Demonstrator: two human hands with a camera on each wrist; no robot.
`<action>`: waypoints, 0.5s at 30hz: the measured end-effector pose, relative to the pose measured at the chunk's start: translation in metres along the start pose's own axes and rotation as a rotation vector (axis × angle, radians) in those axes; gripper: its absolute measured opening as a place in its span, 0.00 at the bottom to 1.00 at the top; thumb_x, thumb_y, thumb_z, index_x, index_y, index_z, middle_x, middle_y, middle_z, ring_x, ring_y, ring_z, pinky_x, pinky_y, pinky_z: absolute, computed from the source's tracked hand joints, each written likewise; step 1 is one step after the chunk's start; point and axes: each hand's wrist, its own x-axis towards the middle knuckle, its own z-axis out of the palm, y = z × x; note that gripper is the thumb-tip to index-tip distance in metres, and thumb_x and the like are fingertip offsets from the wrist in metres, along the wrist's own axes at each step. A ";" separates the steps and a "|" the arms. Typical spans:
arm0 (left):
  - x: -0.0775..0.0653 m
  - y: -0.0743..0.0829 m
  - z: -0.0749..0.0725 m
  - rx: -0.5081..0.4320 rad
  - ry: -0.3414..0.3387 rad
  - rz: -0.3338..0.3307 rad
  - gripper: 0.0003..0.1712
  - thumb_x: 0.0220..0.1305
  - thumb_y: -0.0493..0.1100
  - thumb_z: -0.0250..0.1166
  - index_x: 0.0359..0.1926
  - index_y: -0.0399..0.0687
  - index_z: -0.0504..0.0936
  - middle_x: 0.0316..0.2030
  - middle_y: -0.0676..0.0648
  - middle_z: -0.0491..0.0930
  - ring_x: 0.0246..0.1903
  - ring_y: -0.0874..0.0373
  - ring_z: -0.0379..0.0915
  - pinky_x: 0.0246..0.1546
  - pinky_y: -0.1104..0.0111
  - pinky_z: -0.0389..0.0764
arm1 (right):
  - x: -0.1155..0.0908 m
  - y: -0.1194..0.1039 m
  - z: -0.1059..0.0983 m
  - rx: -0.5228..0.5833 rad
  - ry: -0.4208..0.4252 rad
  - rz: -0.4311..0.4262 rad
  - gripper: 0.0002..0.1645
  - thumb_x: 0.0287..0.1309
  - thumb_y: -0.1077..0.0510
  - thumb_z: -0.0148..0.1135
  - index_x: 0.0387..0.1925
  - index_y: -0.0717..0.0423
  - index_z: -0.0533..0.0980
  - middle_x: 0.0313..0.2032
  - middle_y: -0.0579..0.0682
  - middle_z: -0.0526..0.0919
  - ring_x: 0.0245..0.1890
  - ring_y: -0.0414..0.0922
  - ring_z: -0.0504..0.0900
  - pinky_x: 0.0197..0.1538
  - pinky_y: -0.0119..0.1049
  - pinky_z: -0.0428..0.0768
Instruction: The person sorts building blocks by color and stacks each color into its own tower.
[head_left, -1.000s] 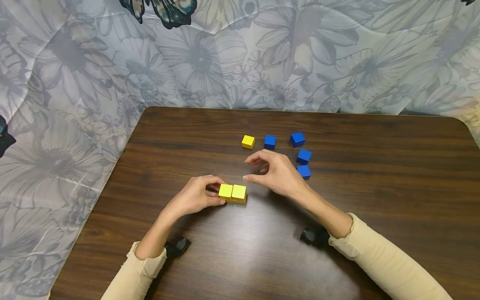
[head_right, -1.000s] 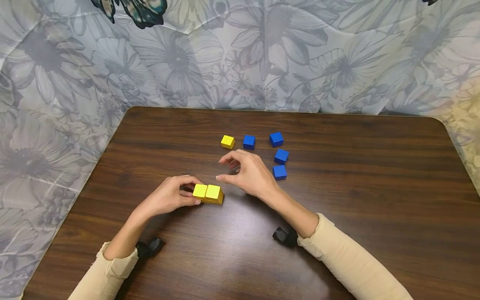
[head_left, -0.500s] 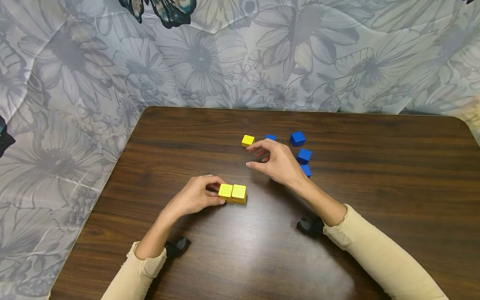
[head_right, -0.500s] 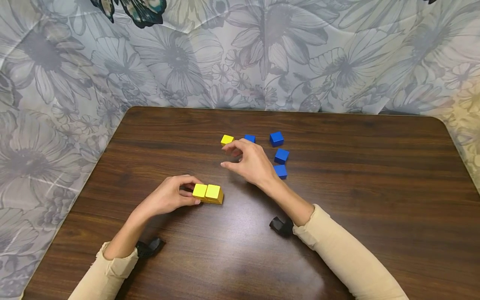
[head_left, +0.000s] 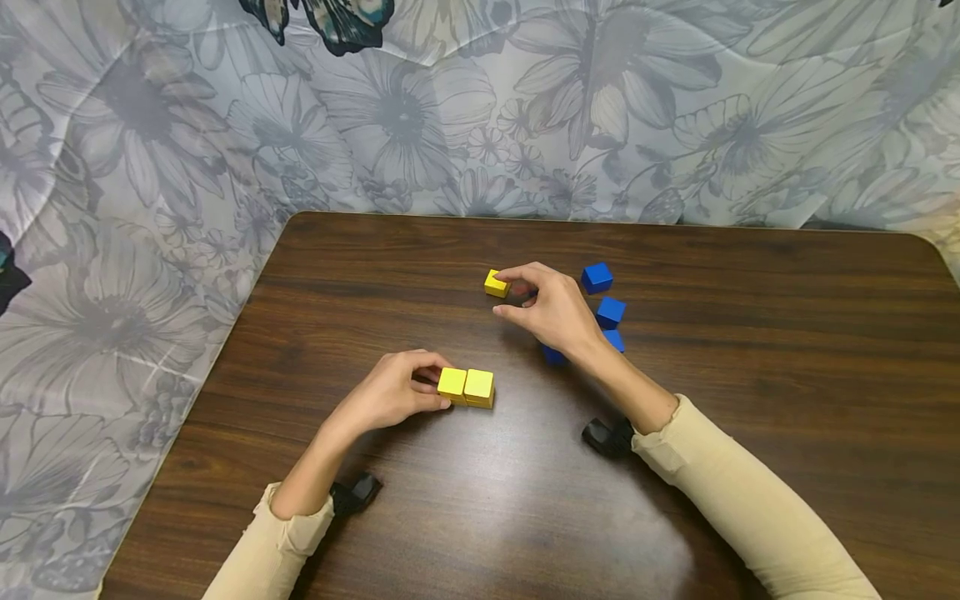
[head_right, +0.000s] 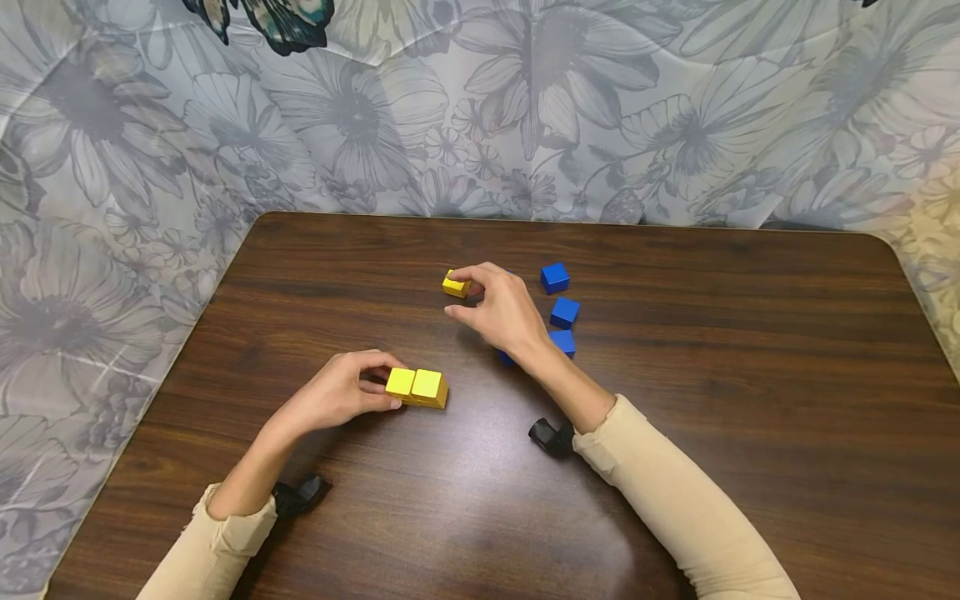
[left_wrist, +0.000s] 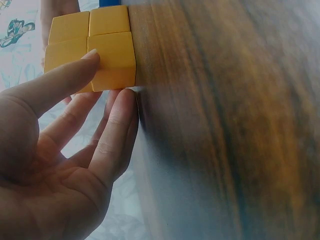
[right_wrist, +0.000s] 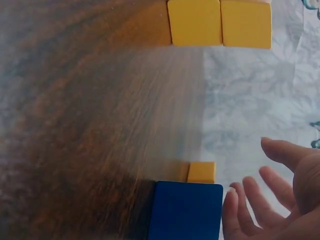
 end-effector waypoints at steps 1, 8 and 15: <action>0.000 0.000 0.000 0.000 0.000 -0.001 0.19 0.52 0.33 0.77 0.46 0.46 0.85 0.43 0.48 0.83 0.45 0.56 0.81 0.43 0.73 0.83 | 0.001 0.000 0.000 0.002 0.004 0.007 0.26 0.53 0.56 0.76 0.55 0.52 0.81 0.48 0.52 0.83 0.44 0.48 0.83 0.43 0.41 0.82; 0.000 -0.001 0.000 -0.003 -0.001 -0.003 0.19 0.52 0.33 0.77 0.47 0.46 0.85 0.43 0.47 0.83 0.44 0.55 0.81 0.42 0.73 0.83 | 0.009 0.001 0.001 -0.028 0.014 0.072 0.28 0.53 0.55 0.76 0.57 0.50 0.80 0.49 0.51 0.83 0.43 0.47 0.85 0.42 0.42 0.83; 0.000 -0.003 0.000 -0.001 0.000 0.017 0.19 0.52 0.34 0.77 0.46 0.46 0.85 0.43 0.47 0.83 0.45 0.54 0.81 0.42 0.73 0.83 | 0.014 0.003 0.004 -0.045 -0.006 0.138 0.29 0.55 0.54 0.75 0.60 0.48 0.79 0.47 0.53 0.85 0.42 0.46 0.86 0.39 0.42 0.83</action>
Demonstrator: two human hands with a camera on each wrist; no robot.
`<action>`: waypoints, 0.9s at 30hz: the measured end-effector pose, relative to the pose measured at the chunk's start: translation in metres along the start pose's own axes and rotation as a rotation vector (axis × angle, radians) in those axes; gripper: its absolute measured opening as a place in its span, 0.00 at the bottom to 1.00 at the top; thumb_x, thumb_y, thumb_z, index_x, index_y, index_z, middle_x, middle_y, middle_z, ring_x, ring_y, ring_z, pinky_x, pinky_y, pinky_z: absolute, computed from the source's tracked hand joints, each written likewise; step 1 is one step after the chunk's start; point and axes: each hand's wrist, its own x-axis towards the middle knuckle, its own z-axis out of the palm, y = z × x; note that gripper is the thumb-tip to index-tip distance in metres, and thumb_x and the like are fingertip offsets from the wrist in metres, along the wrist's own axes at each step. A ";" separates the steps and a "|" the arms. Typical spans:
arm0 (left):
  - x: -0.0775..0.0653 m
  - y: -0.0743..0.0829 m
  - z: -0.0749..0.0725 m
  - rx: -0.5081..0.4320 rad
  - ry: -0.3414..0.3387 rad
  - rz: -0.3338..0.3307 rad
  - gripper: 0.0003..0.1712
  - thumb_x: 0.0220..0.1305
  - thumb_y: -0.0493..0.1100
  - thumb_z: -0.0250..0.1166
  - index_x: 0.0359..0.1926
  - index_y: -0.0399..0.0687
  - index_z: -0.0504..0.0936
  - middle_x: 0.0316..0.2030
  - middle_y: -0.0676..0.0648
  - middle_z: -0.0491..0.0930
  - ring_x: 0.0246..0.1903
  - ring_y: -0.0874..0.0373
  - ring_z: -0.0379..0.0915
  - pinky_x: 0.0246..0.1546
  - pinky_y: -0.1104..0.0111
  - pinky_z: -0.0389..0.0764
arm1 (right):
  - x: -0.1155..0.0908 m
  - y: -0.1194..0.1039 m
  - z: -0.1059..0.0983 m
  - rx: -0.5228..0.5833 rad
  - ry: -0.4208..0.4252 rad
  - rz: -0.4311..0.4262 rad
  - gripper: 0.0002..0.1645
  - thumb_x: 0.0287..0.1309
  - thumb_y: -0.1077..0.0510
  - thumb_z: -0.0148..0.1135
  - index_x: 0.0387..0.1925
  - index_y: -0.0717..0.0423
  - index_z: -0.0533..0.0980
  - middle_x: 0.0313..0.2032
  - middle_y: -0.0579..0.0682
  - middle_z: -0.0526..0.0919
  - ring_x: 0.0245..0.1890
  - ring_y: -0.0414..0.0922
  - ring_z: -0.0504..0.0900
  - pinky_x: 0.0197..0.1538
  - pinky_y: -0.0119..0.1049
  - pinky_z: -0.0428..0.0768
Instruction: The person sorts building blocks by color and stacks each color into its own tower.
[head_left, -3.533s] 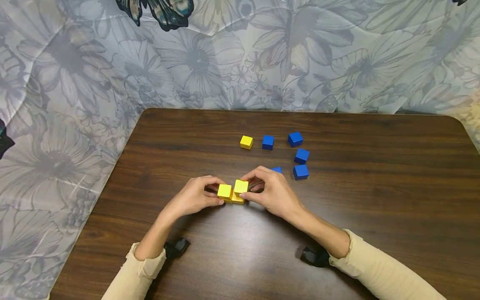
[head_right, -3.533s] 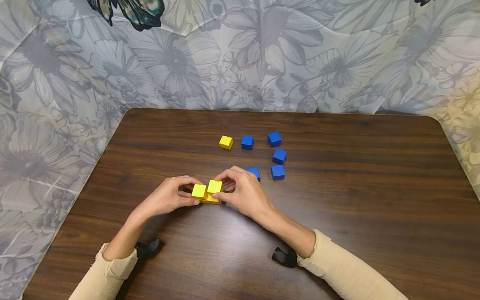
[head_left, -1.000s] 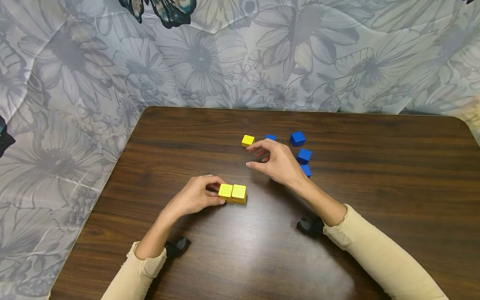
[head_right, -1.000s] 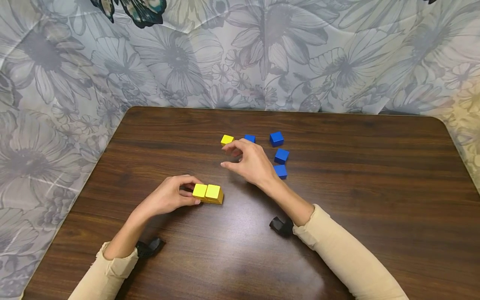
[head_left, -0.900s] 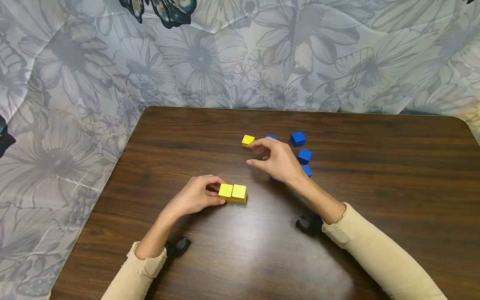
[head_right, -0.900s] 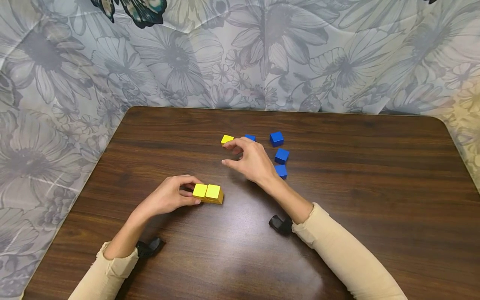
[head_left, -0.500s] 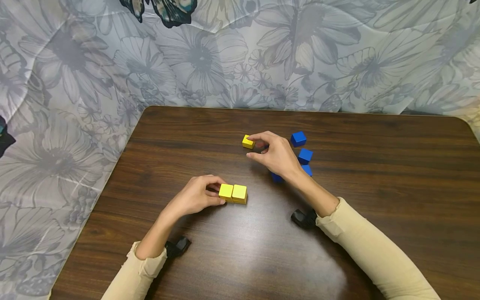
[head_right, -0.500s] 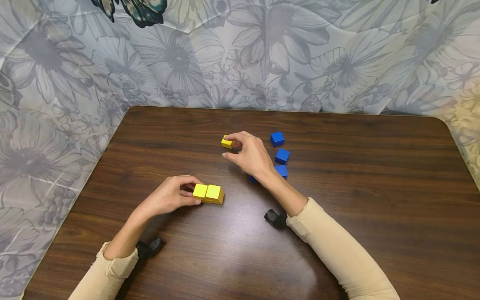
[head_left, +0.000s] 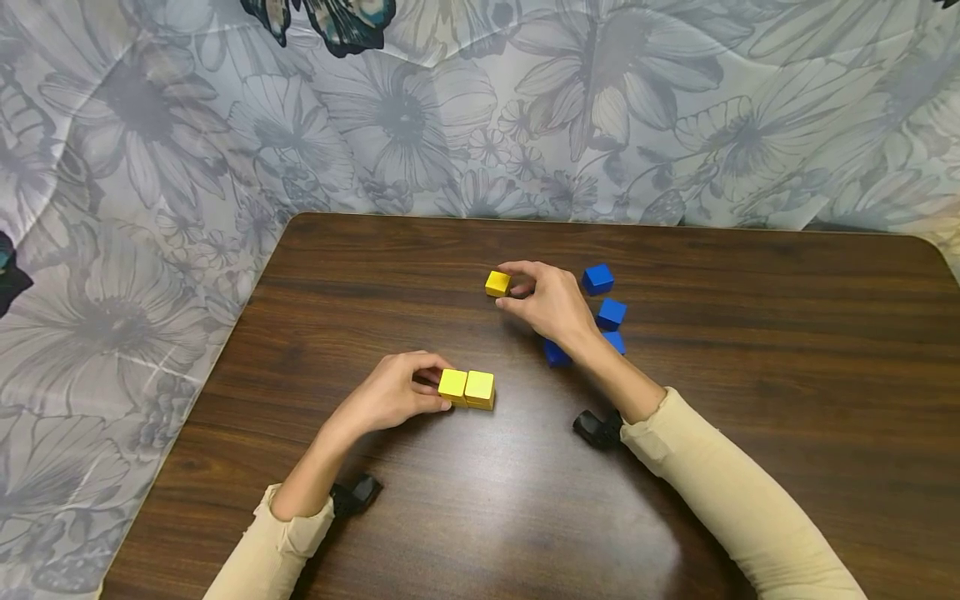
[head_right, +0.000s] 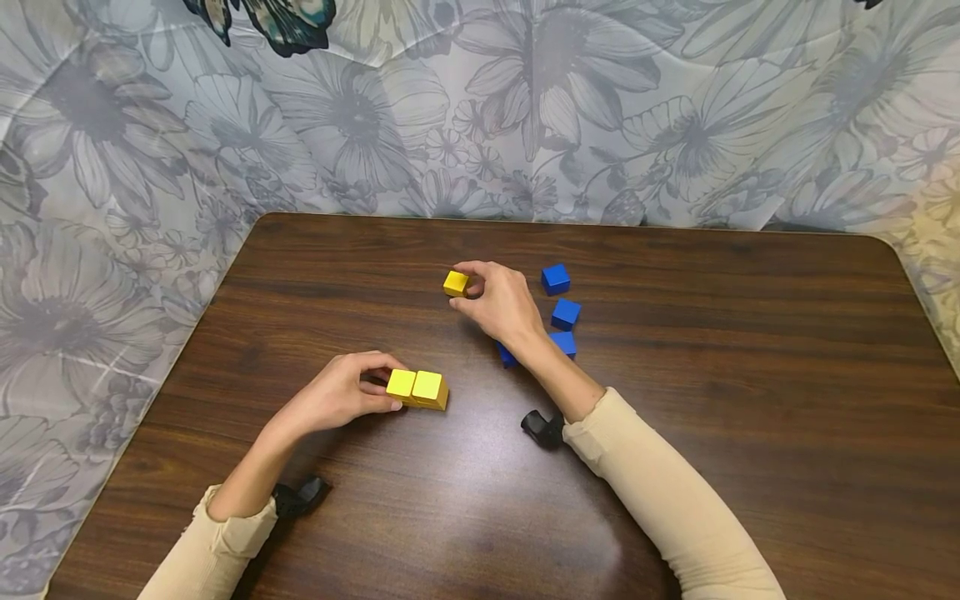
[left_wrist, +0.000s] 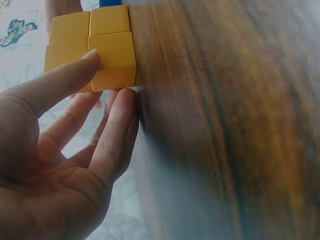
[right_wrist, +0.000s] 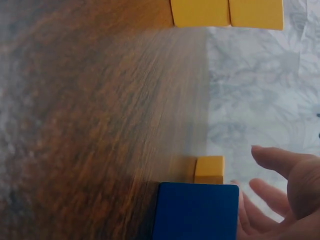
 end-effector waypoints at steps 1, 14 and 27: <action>0.000 0.000 0.000 0.000 0.000 0.000 0.19 0.52 0.34 0.77 0.46 0.46 0.85 0.43 0.47 0.83 0.45 0.54 0.81 0.42 0.73 0.83 | 0.000 0.000 0.001 0.002 -0.001 0.008 0.29 0.55 0.54 0.74 0.60 0.48 0.79 0.46 0.53 0.86 0.41 0.45 0.86 0.38 0.41 0.83; 0.000 0.000 -0.001 -0.005 -0.007 -0.011 0.20 0.53 0.34 0.77 0.48 0.45 0.85 0.43 0.47 0.83 0.43 0.56 0.81 0.42 0.73 0.83 | 0.010 0.003 0.009 -0.019 -0.025 0.064 0.29 0.58 0.57 0.72 0.61 0.52 0.77 0.42 0.54 0.87 0.27 0.43 0.86 0.26 0.37 0.80; 0.001 0.001 0.000 0.005 -0.002 -0.019 0.20 0.53 0.34 0.77 0.48 0.47 0.85 0.42 0.48 0.83 0.43 0.58 0.81 0.42 0.73 0.83 | 0.014 0.003 0.015 -0.007 -0.035 0.124 0.29 0.59 0.58 0.71 0.62 0.54 0.76 0.32 0.53 0.88 0.16 0.44 0.83 0.18 0.35 0.78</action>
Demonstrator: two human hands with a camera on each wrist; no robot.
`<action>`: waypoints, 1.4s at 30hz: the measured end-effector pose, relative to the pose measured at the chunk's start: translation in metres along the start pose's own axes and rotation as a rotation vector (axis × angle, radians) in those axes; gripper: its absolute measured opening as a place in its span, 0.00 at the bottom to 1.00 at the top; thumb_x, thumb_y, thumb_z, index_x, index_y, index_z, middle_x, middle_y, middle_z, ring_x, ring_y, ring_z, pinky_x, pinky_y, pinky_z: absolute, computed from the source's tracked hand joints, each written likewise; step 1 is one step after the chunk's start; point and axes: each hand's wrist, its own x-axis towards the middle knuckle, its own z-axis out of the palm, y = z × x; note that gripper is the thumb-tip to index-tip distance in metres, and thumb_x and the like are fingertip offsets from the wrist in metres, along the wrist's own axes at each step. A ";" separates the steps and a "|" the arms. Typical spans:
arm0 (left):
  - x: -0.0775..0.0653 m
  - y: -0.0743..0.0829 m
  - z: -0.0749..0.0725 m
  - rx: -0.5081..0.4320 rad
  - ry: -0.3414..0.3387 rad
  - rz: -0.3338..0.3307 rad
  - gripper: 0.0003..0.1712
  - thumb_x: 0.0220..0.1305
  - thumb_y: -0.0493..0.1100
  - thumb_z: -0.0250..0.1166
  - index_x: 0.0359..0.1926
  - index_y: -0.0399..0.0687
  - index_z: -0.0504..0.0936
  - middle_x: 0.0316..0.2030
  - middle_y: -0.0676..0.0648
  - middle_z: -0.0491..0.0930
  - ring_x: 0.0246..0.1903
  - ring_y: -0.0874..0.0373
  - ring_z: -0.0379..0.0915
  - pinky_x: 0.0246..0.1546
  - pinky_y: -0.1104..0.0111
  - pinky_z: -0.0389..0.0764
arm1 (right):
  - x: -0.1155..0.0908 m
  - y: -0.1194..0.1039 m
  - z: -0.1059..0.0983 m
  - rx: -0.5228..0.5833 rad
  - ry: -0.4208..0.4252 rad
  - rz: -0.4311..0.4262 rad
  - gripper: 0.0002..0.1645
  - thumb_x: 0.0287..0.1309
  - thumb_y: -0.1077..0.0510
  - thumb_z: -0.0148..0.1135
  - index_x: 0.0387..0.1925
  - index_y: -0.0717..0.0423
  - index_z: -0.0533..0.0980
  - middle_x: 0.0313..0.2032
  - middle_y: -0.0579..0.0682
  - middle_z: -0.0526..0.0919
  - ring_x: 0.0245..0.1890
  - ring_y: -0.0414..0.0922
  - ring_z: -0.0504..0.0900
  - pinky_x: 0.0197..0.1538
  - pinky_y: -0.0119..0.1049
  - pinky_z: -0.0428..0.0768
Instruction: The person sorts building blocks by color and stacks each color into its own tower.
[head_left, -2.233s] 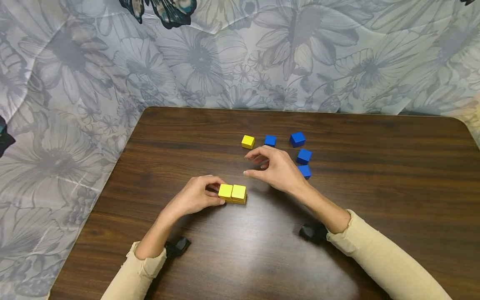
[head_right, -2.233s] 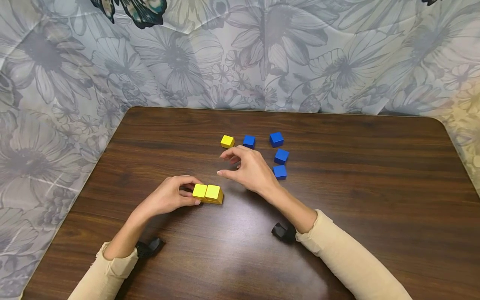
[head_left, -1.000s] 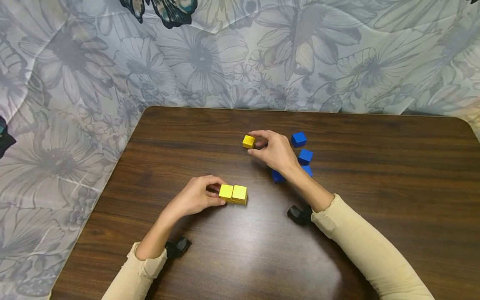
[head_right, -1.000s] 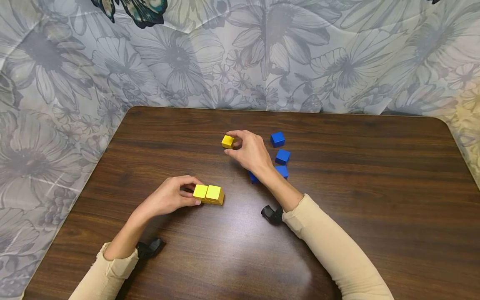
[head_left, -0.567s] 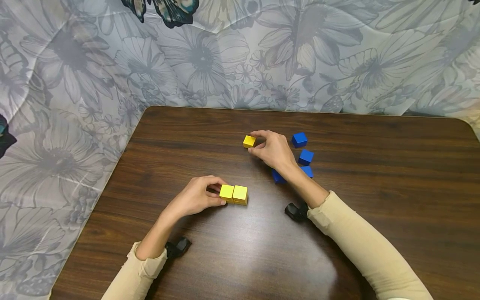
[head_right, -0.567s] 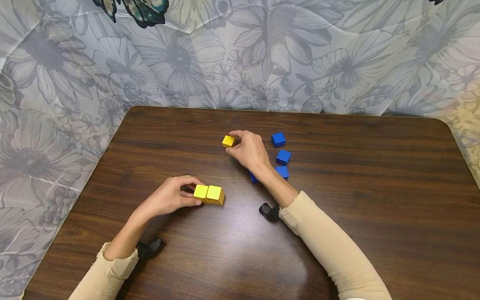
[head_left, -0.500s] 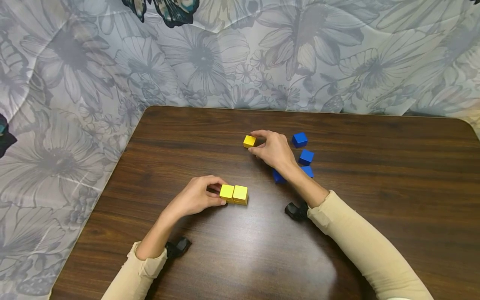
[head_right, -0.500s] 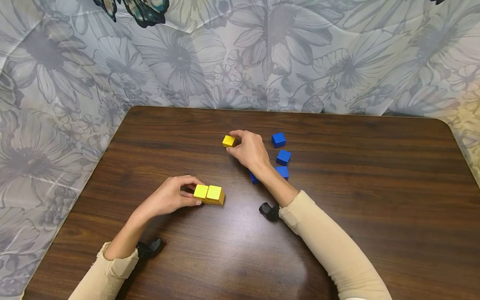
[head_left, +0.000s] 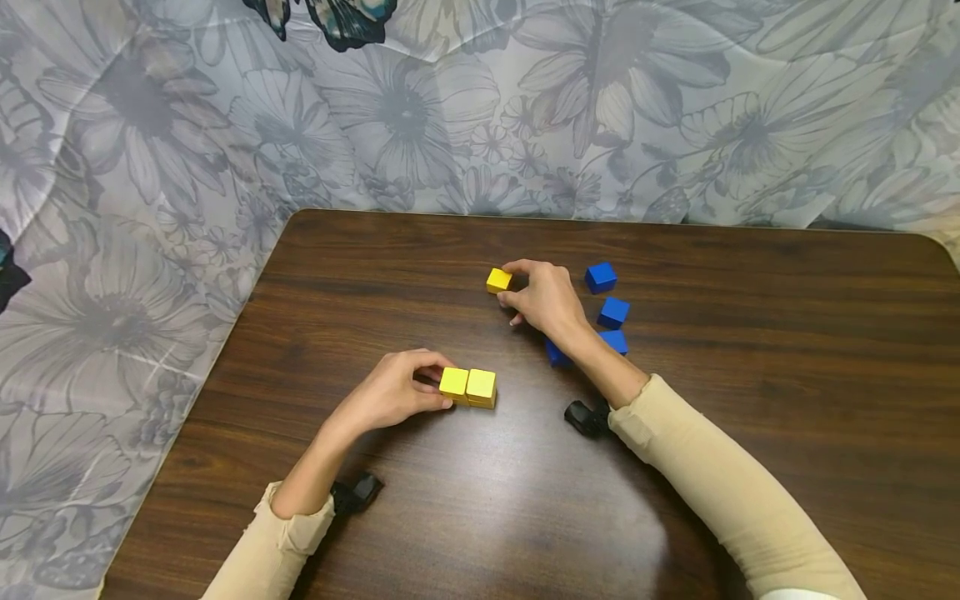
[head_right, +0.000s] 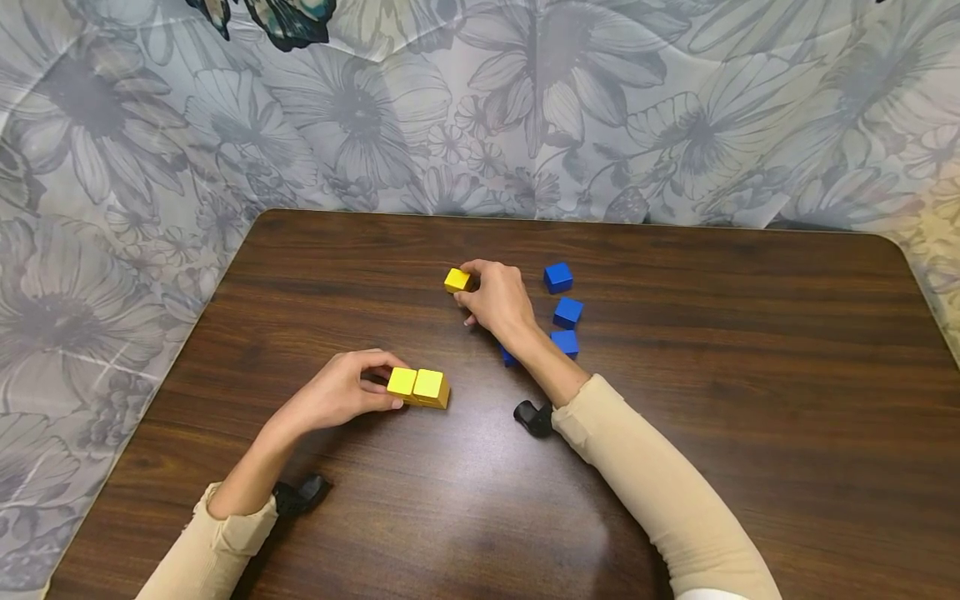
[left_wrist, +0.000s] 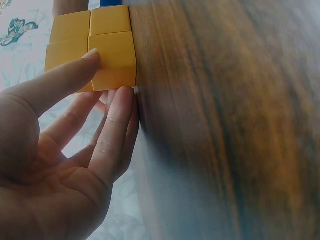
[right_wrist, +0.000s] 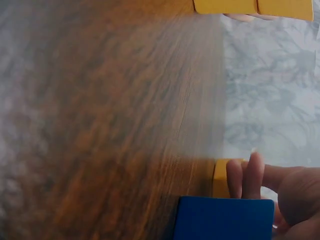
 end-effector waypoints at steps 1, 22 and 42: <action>0.000 0.000 0.000 -0.001 0.001 0.000 0.20 0.52 0.34 0.77 0.47 0.47 0.85 0.42 0.48 0.83 0.43 0.58 0.82 0.42 0.73 0.83 | 0.001 0.000 0.001 -0.006 0.002 0.000 0.29 0.59 0.58 0.71 0.62 0.54 0.76 0.31 0.52 0.88 0.16 0.44 0.83 0.18 0.35 0.78; 0.000 0.001 0.001 -0.014 -0.003 -0.008 0.20 0.52 0.34 0.77 0.47 0.47 0.85 0.43 0.47 0.82 0.43 0.57 0.81 0.41 0.73 0.83 | 0.001 -0.002 0.003 0.004 0.019 0.010 0.21 0.60 0.61 0.70 0.55 0.59 0.78 0.35 0.55 0.86 0.15 0.43 0.82 0.20 0.35 0.81; -0.001 0.001 0.001 -0.009 0.013 0.000 0.19 0.52 0.35 0.77 0.46 0.48 0.85 0.41 0.48 0.82 0.42 0.57 0.81 0.41 0.71 0.83 | -0.018 -0.006 -0.018 0.041 0.005 -0.016 0.21 0.60 0.56 0.70 0.55 0.53 0.80 0.37 0.51 0.87 0.25 0.45 0.87 0.28 0.33 0.84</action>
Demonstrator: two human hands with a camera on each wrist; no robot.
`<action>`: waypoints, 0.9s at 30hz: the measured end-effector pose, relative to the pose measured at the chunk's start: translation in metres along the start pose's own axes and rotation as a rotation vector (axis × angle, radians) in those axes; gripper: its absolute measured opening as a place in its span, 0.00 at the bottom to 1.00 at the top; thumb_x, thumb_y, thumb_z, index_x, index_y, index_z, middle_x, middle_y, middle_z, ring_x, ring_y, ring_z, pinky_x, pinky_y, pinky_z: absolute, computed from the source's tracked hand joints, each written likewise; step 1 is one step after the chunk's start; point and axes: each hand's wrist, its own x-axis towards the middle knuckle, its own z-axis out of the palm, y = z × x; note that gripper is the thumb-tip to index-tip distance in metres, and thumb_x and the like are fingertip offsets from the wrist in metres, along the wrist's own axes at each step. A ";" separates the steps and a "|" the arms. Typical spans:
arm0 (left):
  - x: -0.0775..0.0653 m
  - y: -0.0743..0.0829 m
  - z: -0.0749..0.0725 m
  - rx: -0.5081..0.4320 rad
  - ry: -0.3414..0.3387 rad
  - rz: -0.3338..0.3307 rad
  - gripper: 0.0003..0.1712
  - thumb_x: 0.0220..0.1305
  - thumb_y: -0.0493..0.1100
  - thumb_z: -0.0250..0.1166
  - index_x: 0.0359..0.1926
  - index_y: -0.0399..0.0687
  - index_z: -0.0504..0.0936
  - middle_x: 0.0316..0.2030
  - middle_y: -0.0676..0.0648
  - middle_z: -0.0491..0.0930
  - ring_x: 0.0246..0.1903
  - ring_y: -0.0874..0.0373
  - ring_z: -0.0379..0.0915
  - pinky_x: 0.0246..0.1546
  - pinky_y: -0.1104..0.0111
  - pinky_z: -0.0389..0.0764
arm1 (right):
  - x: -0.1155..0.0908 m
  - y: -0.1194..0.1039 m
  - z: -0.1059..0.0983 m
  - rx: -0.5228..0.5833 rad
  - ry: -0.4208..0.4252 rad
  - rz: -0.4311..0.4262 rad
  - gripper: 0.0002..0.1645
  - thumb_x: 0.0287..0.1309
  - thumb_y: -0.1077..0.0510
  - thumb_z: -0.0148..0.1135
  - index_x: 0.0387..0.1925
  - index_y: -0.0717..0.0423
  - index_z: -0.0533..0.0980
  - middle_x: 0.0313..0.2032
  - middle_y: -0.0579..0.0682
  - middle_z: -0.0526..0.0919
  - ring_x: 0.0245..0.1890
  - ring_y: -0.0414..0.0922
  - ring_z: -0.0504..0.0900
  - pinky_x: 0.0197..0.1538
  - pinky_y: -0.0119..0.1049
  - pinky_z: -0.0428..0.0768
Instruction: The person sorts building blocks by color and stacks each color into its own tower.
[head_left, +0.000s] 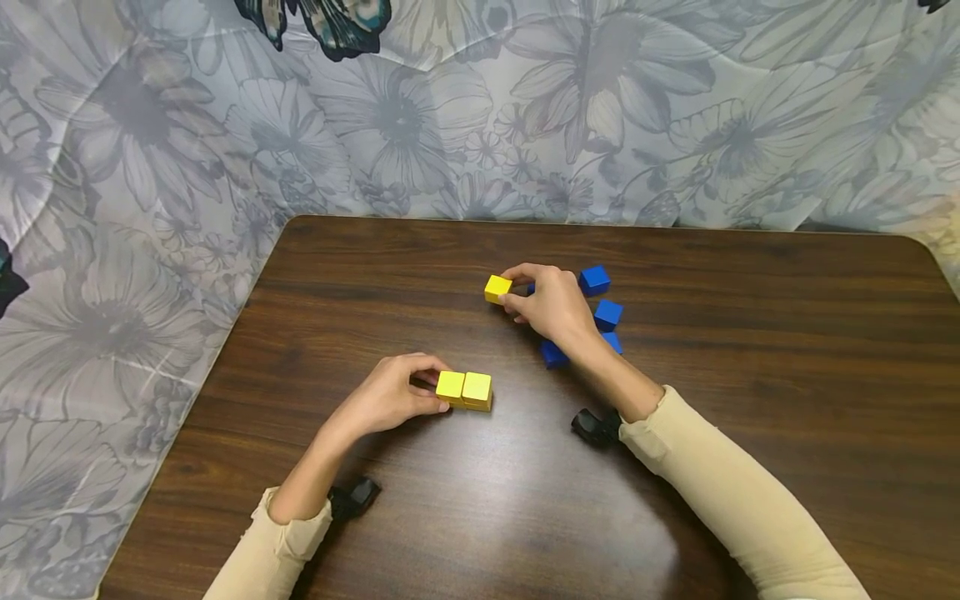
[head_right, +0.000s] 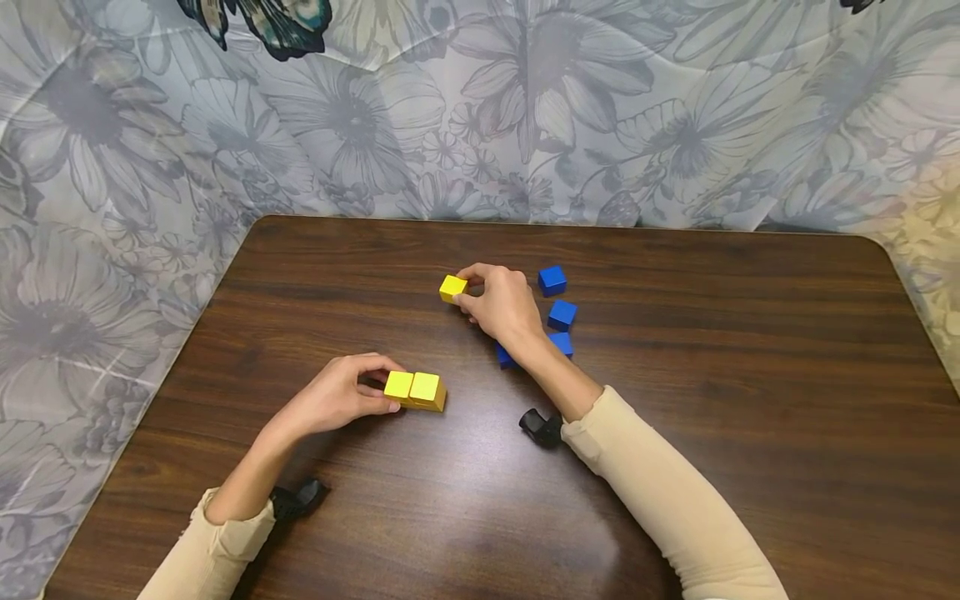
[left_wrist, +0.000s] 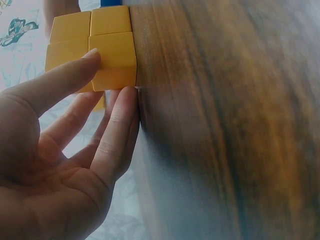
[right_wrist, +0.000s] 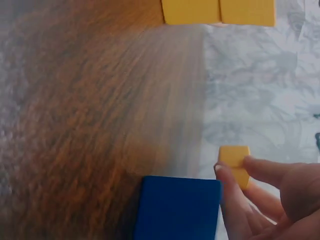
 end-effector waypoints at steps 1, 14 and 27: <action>0.000 0.000 0.000 0.003 0.001 0.000 0.19 0.52 0.35 0.77 0.46 0.48 0.85 0.42 0.48 0.82 0.42 0.57 0.81 0.41 0.71 0.83 | -0.002 -0.001 -0.001 -0.001 -0.002 -0.007 0.21 0.60 0.56 0.70 0.55 0.52 0.80 0.37 0.51 0.87 0.25 0.45 0.87 0.28 0.34 0.83; 0.001 0.000 0.000 0.014 -0.004 0.000 0.19 0.52 0.35 0.77 0.46 0.49 0.85 0.41 0.50 0.83 0.42 0.58 0.81 0.41 0.71 0.83 | -0.028 -0.014 -0.009 0.002 -0.060 -0.094 0.20 0.59 0.54 0.71 0.54 0.46 0.81 0.43 0.49 0.87 0.33 0.40 0.87 0.29 0.37 0.81; 0.002 -0.001 -0.001 0.020 -0.005 0.017 0.20 0.52 0.36 0.77 0.48 0.48 0.85 0.42 0.49 0.83 0.43 0.57 0.81 0.42 0.70 0.83 | -0.055 -0.027 -0.012 0.089 -0.110 -0.127 0.21 0.58 0.55 0.72 0.54 0.46 0.81 0.44 0.46 0.87 0.37 0.38 0.87 0.30 0.37 0.81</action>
